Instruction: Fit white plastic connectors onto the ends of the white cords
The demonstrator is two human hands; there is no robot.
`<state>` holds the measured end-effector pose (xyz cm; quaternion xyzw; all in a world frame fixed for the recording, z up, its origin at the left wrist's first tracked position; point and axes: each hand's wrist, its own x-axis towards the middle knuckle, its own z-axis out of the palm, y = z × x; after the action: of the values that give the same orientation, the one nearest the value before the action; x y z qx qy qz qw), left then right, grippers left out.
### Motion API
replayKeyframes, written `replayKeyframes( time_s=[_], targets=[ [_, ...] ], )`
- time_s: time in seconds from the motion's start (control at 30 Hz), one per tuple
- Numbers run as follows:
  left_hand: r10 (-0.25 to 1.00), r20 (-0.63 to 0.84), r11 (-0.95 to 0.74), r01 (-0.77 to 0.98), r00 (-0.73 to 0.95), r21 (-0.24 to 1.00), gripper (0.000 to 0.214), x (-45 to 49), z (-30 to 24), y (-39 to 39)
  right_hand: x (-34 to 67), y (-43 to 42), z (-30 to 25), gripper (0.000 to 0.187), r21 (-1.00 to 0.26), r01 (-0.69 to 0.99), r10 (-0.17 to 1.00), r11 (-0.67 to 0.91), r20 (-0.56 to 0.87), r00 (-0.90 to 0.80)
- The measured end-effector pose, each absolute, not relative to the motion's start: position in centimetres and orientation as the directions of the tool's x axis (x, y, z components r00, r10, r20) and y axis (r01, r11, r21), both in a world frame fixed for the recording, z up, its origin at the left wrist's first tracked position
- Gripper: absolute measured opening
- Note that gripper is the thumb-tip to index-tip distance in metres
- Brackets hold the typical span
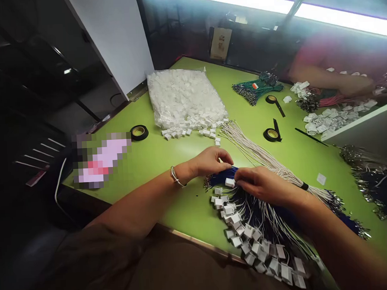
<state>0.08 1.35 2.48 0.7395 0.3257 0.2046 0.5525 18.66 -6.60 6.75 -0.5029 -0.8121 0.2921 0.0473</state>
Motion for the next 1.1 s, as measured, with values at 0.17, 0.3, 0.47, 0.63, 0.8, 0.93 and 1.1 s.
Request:
replayKeyframes(
  time_s=[0.17, 0.3, 0.47, 0.63, 0.8, 0.93, 1.1],
  targets=[
    [0.512, -0.004, -0.559, 0.337, 0.859, 0.757, 0.035, -0.2, 2.6, 0.5, 22.2, -10.5, 7.6, 0.019, -0.524, 0.802, 0.827, 0.288, -0.286, -0.483],
    [0.463, 0.057, -0.711, 0.332, 0.884, 0.619, 0.038, 0.2, 1.7, 0.5, 27.3, -14.8, 6.9, 0.023, -0.447, 0.888, 0.693, 0.111, -0.606, -0.391],
    [0.552, 0.158, -0.729, 0.381, 0.819, 0.569, 0.029, 1.2, -0.1, 1.0, 30.5, -18.8, 4.7, 0.022, -0.299, 0.953, 0.749, 0.050, -0.620, -0.234],
    [0.593, 0.235, -0.670, 0.311, 0.770, 0.674, 0.032, 1.0, -0.5, 1.6, 28.3, -19.1, 3.1, 0.025, -0.307, 0.937, 0.943, 0.167, -0.227, -0.243],
    [0.780, 0.222, -0.403, 0.199, 0.585, 0.894, 0.016, -0.1, 1.2, 2.6, 27.3, -17.7, 5.0, 0.026, -0.376, 0.887, 0.883, 0.267, -0.272, -0.381],
    [0.916, 0.097, -0.166, 0.145, 0.390, 0.975, 0.015, -1.1, 2.5, 3.6, 27.4, -14.6, 9.5, 0.033, -0.445, 0.845, 0.846, 0.297, -0.286, -0.449],
    [0.941, 0.082, -0.137, 0.147, 0.327, 0.980, 0.015, -1.0, 2.2, 3.8, 21.6, -7.6, 9.7, 0.019, -0.491, 0.751, 0.812, 0.441, -0.138, -0.567]
  ],
)
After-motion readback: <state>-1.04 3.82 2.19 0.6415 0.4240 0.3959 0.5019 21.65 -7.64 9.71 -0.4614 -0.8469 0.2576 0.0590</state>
